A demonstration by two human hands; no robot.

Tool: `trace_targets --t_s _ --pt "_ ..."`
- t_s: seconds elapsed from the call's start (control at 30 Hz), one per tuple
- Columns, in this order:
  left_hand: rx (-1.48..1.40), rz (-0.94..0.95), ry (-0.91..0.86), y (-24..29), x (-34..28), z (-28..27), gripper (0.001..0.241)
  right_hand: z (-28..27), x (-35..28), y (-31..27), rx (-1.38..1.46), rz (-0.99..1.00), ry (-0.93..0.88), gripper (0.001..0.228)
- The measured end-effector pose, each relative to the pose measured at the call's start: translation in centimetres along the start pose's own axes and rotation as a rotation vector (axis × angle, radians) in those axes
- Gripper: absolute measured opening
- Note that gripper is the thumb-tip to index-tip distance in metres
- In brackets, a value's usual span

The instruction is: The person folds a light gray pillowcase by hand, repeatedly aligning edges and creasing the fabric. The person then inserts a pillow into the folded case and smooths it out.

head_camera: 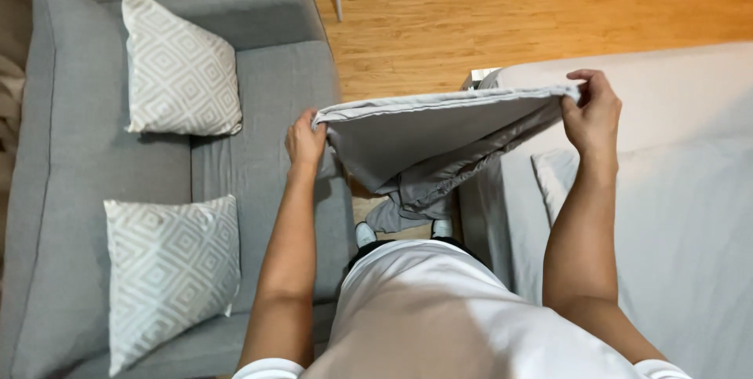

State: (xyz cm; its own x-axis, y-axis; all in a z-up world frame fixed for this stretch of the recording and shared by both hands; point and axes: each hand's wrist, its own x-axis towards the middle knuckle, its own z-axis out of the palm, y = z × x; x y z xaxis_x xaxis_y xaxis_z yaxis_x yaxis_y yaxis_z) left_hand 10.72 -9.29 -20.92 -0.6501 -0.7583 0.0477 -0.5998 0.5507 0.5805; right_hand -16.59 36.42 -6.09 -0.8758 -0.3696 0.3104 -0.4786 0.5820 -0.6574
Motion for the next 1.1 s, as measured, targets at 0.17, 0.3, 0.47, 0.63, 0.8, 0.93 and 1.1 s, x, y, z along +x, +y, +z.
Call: trace_targets --t_s 0.17,0.3,0.47,0.63,0.8,0.93,1.1 --pt "-0.604 -0.190 -0.034 2.5 -1.2 1.9 0.027 -0.1 1.2 1.2 0.058 0.131 -0.274 0.033" --pt "-0.786 -0.237 -0.088 5.7 -1.7 4.1 0.047 0.8 0.5 -2.6 0.372 0.047 -0.624 0.052" --pt "-0.761 0.262 -0.315 16.5 -5.7 2.1 0.025 3.5 -0.6 -11.2 0.491 -0.235 -0.820 0.064" --pt "-0.673 0.355 -0.370 23.4 -9.0 -0.7 0.027 8.1 0.1 -9.0 0.396 -0.321 -0.853 0.036" --pt "-0.401 0.295 -0.364 25.0 -10.5 -5.2 0.053 7.6 2.5 -4.7 0.447 -0.367 -0.698 0.019" --pt "-0.132 0.127 -0.449 20.4 -11.1 -3.8 0.044 6.2 5.6 -1.2 0.524 -0.328 -0.624 0.019" --pt "-0.698 0.040 -0.149 19.0 -11.7 -2.9 0.014 4.2 7.7 0.9 0.563 -0.122 -0.505 0.021"
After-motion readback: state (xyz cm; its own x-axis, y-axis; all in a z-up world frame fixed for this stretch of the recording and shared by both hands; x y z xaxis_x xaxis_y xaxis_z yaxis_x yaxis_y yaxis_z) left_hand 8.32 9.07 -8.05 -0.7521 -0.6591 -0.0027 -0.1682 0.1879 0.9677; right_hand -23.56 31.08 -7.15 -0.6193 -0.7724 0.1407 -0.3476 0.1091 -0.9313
